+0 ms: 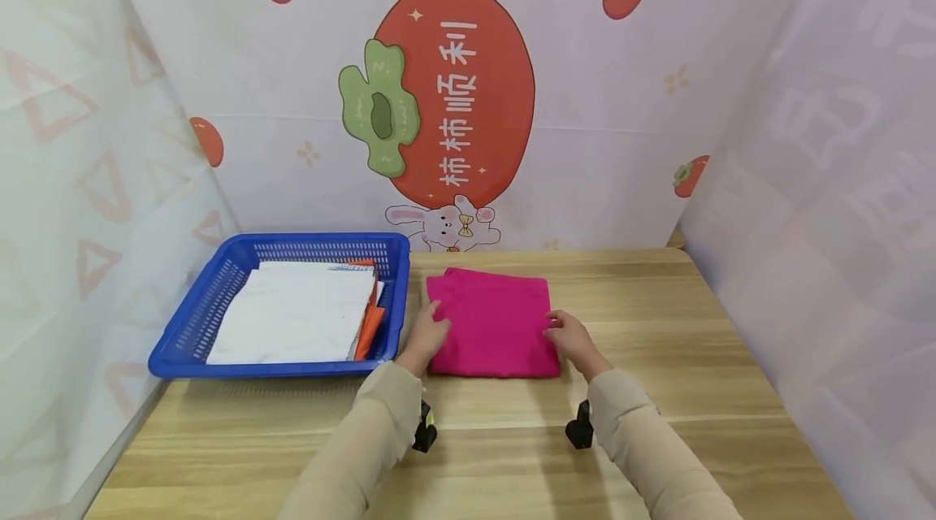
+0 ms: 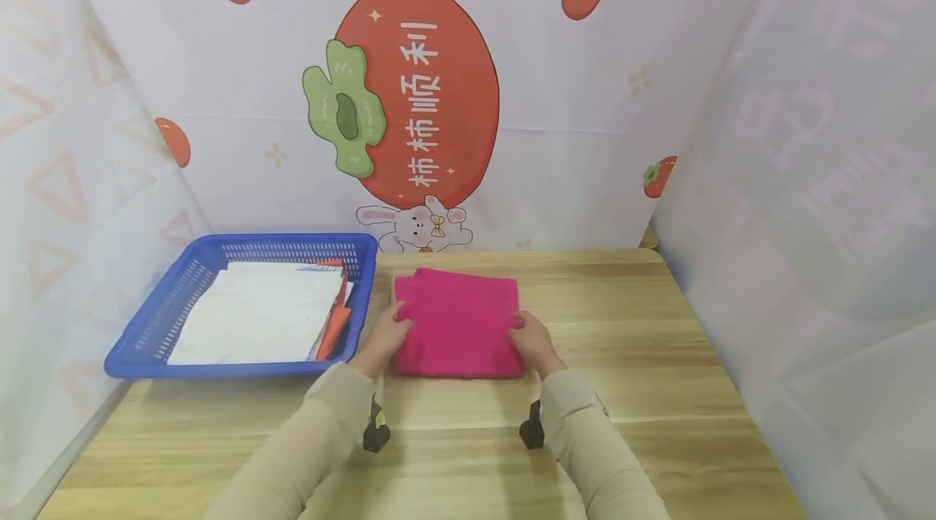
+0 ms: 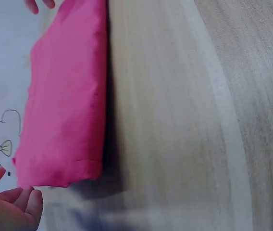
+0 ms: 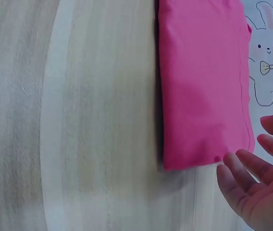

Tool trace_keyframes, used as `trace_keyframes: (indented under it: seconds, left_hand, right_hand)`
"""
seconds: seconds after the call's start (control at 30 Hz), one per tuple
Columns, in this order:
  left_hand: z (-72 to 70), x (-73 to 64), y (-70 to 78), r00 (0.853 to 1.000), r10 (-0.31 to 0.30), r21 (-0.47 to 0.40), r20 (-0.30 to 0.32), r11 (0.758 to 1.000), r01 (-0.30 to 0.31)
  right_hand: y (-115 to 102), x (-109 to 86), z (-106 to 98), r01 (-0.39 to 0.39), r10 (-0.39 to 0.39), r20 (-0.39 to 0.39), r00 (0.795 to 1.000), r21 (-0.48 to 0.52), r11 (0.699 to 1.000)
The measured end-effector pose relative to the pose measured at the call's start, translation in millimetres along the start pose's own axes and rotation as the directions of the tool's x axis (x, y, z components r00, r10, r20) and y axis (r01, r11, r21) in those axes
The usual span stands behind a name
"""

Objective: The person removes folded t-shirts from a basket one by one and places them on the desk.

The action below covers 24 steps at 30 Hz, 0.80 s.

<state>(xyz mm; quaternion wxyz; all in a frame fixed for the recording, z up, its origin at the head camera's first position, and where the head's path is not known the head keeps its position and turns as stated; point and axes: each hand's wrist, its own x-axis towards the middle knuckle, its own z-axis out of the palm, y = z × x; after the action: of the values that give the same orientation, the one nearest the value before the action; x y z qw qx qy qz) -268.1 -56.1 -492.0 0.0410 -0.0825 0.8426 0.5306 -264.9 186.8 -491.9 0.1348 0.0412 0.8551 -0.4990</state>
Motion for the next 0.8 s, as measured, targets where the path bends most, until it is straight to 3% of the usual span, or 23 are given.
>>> trace_keyframes:
  seconds: [0.2,0.57,0.8]
  left_hand:
    - [-10.6,-8.7,11.8,0.999,0.027,0.044,0.021,0.999,-0.027]
    - [-28.0,-27.6,36.0,0.989,0.067,-0.043,0.131,0.997,-0.062]
    - [-49.3,-35.0,33.2,0.99,0.085,-0.054,0.109,0.995,-0.08]
  right_hand:
    - [-0.4,-3.5,7.8,0.02,-0.021,0.026,0.999,0.041,0.999]
    - [-21.5,-6.8,21.7,0.098,-0.102,0.031,0.994,0.102,0.99]
    - [-36.7,-13.0,41.1,0.111,-0.123,0.048,0.991,0.207,0.972]
